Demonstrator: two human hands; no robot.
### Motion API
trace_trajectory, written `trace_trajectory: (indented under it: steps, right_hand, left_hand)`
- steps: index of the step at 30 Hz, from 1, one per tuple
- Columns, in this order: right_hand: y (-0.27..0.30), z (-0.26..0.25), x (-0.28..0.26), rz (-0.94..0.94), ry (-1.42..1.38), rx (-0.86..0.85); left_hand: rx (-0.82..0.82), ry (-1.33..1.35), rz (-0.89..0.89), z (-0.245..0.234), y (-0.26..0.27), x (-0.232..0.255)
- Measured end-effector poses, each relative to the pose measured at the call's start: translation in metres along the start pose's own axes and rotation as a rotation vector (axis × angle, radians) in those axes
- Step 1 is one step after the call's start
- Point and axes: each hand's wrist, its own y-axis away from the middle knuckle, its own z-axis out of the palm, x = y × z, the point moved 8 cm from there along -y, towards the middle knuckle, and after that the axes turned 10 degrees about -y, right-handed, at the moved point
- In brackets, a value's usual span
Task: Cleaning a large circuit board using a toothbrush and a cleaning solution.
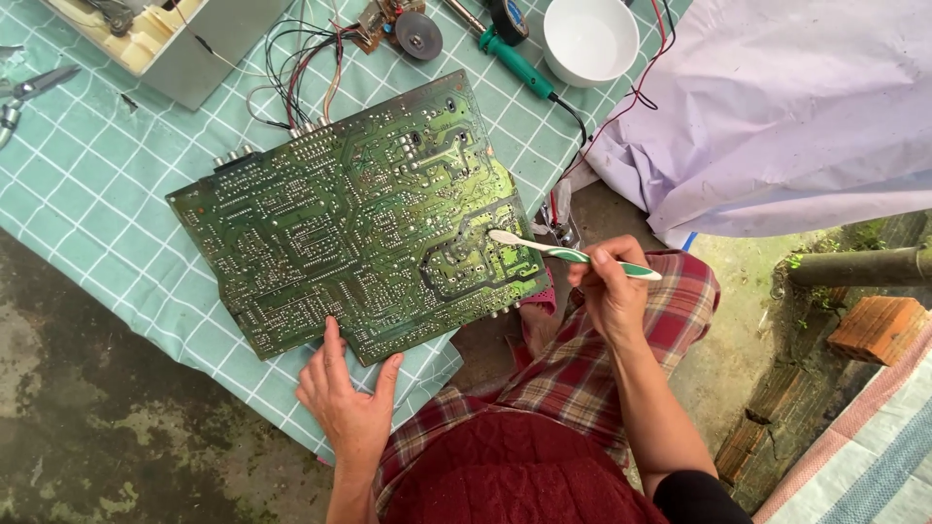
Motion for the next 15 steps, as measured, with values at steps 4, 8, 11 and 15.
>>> trace_trajectory:
  steps: [4, 8, 11, 15]
  right_hand:
    - [0.010, 0.001, 0.001, 0.042, 0.042, -0.035]
    - [0.033, -0.022, -0.008, 0.087, 0.024, 0.000]
    - [0.026, -0.021, -0.013, 0.049, 0.038, 0.009]
    - [0.011, -0.008, 0.005, 0.050, 0.002, 0.008]
  left_hand:
    - [0.004, -0.008, 0.004, 0.006, 0.001, -0.005]
    - [0.011, -0.007, 0.008, 0.001, -0.001, -0.002]
    - [-0.001, 0.003, 0.006, -0.001, 0.000, 0.001]
    - [0.013, -0.006, 0.009, 0.000, 0.001, 0.001]
